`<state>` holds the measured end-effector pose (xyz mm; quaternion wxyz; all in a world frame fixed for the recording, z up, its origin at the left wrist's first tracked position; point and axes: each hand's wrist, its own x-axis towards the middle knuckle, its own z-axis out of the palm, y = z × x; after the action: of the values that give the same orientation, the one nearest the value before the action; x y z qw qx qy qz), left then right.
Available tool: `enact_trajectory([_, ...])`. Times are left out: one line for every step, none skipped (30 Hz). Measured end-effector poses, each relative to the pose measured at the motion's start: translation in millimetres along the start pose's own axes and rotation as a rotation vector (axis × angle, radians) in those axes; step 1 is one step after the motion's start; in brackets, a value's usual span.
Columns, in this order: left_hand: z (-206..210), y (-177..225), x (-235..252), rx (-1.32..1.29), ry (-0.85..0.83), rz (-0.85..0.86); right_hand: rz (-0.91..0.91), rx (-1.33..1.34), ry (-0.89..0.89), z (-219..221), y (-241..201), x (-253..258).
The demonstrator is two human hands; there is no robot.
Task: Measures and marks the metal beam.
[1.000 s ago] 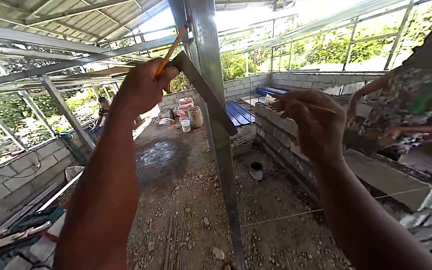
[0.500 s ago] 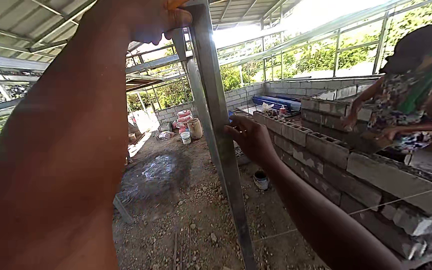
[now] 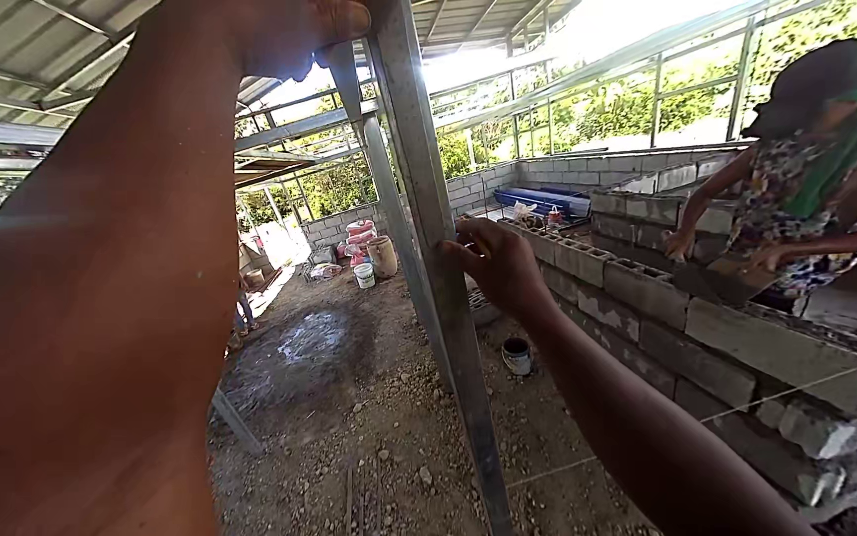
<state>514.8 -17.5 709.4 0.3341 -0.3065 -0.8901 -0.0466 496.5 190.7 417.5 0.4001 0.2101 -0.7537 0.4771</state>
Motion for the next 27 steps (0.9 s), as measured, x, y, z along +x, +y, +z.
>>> enact_trajectory([0.2,-1.0,1.5,0.009,0.004,-0.006,-0.002,-0.001,0.002,0.2,0.2,0.7])
enact_trajectory([0.6,-2.5,2.4,0.012,0.004,-0.009,-0.011,-0.001,0.004,0.8,0.9,1.0])
enact_trajectory([1.0,-3.2,2.4,0.005,0.002,-0.008,-0.02,-0.004,0.004,1.2,1.6,1.0])
enact_trajectory([1.3,-3.5,2.4,-0.006,-0.001,-0.005,-0.027,-0.003,0.007,1.8,2.2,1.2])
enact_trajectory([1.5,-3.1,1.8,-0.022,-0.008,-0.003,-0.033,0.0,0.012,2.2,2.6,1.2])
enact_trajectory([2.0,-2.8,1.0,-0.043,-0.013,0.0,-0.037,0.004,0.015,2.4,2.9,1.1])
enact_trajectory([2.3,-3.1,0.9,-0.059,-0.015,0.002,-0.041,0.007,0.013,2.2,2.9,1.2])
enact_trajectory([2.5,-3.8,1.3,-0.066,-0.016,0.007,-0.04,0.012,0.012,2.4,2.8,1.4])
enact_trajectory([2.0,-4.1,2.0,-0.063,-0.016,0.013,-0.037,0.014,0.01,2.3,2.4,1.7])
enact_trajectory([1.8,-4.0,2.6,-0.058,-0.015,0.012,-0.034,0.012,0.007,2.2,2.2,1.9])
enact_trajectory([2.1,-3.0,2.7,-0.06,-0.016,0.013,-0.032,0.009,0.006,2.0,2.3,1.9])
enact_trajectory([2.3,-1.9,2.7,-0.071,-0.021,0.014,-0.031,0.01,0.006,2.1,2.7,1.9])
enact_trajectory([2.7,-1.3,2.8,-0.091,-0.023,0.017,-0.034,0.01,0.005,2.1,3.1,1.8])
enact_trajectory([3.5,-2.1,3.4,-0.104,-0.027,0.019,-0.034,0.012,0.002,2.2,3.4,1.4])
enact_trajectory([4.3,-3.4,4.0,-0.11,-0.023,0.024,-0.035,0.017,0.0,2.2,3.6,1.1])
enact_trajectory([4.9,-4.4,4.2,-0.118,-0.016,0.034,-0.038,0.021,0.0,2.2,3.7,0.8])
enact_trajectory([4.6,-4.1,3.7,-0.117,-0.013,0.048,-0.039,0.024,0.001,2.0,3.6,0.6])
enact_trajectory([3.8,-2.9,2.9,-0.096,-0.009,0.06,-0.036,0.029,0.003,1.8,3.3,0.4])
enact_trajectory([3.2,-1.7,1.8,-0.074,-0.008,0.066,-0.035,0.035,0.005,1.7,3.1,0.0])
enact_trajectory([3.1,-1.0,1.2,-0.06,-0.005,0.063,-0.034,0.04,0.008,1.9,3.0,-0.4])
enact_trajectory([3.3,-1.5,1.4,-0.063,-0.003,0.063,-0.031,0.042,0.01,2.1,2.8,-0.6])
enact_trajectory([3.6,-3.1,2.5,-0.067,-0.009,0.07,-0.027,0.044,0.009,2.0,2.5,-0.7])
enact_trajectory([3.8,-4.4,3.4,-0.083,-0.013,0.079,-0.024,0.044,0.007,1.8,2.4,-0.7])
enact_trajectory([4.0,-5.4,3.7,-0.103,-0.017,0.086,-0.024,0.041,0.005,1.7,2.4,-0.7])
enact_trajectory([4.4,-6.2,4.0,-0.112,-0.021,0.087,-0.023,0.038,0.003,1.8,2.2,-0.8])
enact_trajectory([4.7,-6.4,3.9,-0.114,-0.023,0.084,-0.022,0.033,0.001,1.7,1.9,-0.7])
enact_trajectory([5.3,-7.0,4.0,-0.119,-0.023,0.086,-0.02,0.027,-0.003,1.6,1.7,-0.7])
